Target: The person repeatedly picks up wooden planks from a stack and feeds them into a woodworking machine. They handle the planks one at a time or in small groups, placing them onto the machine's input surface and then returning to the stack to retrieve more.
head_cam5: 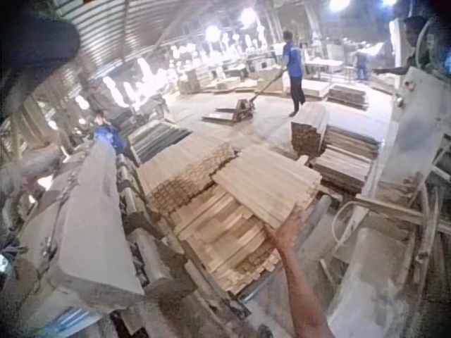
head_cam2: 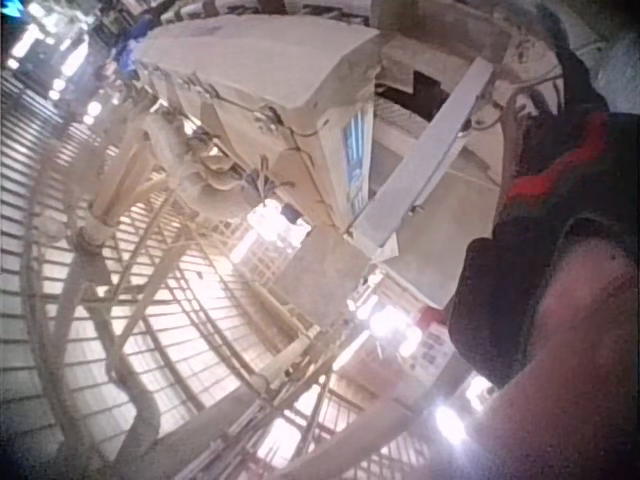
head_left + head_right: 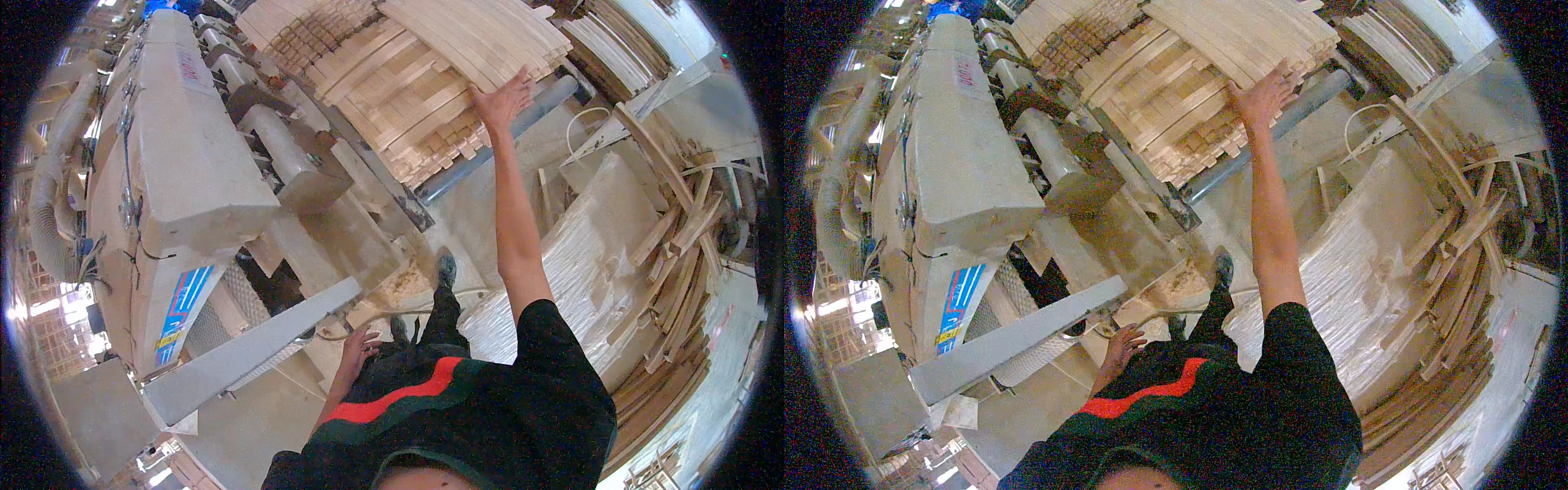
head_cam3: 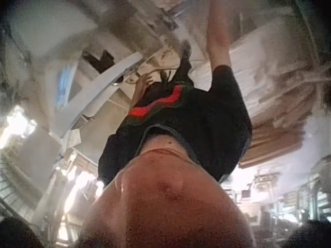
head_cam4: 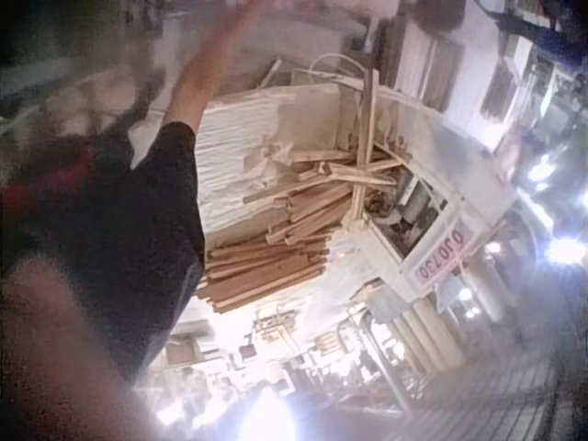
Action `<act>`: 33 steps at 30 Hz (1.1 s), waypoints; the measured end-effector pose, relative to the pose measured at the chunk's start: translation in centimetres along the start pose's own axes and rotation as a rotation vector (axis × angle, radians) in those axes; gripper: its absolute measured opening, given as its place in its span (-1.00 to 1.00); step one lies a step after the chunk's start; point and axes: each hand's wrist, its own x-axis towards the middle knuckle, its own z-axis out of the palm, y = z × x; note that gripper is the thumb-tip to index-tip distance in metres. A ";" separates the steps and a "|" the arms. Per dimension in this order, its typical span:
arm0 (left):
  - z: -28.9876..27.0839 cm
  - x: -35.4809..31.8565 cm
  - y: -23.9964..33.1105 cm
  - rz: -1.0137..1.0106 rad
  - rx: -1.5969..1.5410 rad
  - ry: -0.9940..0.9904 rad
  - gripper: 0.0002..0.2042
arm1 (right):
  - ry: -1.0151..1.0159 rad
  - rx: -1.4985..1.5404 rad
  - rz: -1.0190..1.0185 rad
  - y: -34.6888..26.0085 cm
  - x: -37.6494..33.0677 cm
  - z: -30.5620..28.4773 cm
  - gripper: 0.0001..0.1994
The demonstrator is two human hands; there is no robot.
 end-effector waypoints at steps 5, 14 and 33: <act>-0.3 0.2 -1.0 -0.030 -0.017 -0.010 -0.55 | -0.109 -0.046 0.100 -1.8 -1.5 -1.7 0.23; -0.3 0.1 -0.5 -0.019 -0.015 0.019 -0.51 | -0.299 -0.274 -0.021 -3.8 -0.5 -2.4 0.20; -1.5 1.9 -1.5 -0.001 -0.043 -0.041 -0.49 | -0.458 -0.440 -0.098 -4.4 -6.6 -7.5 0.13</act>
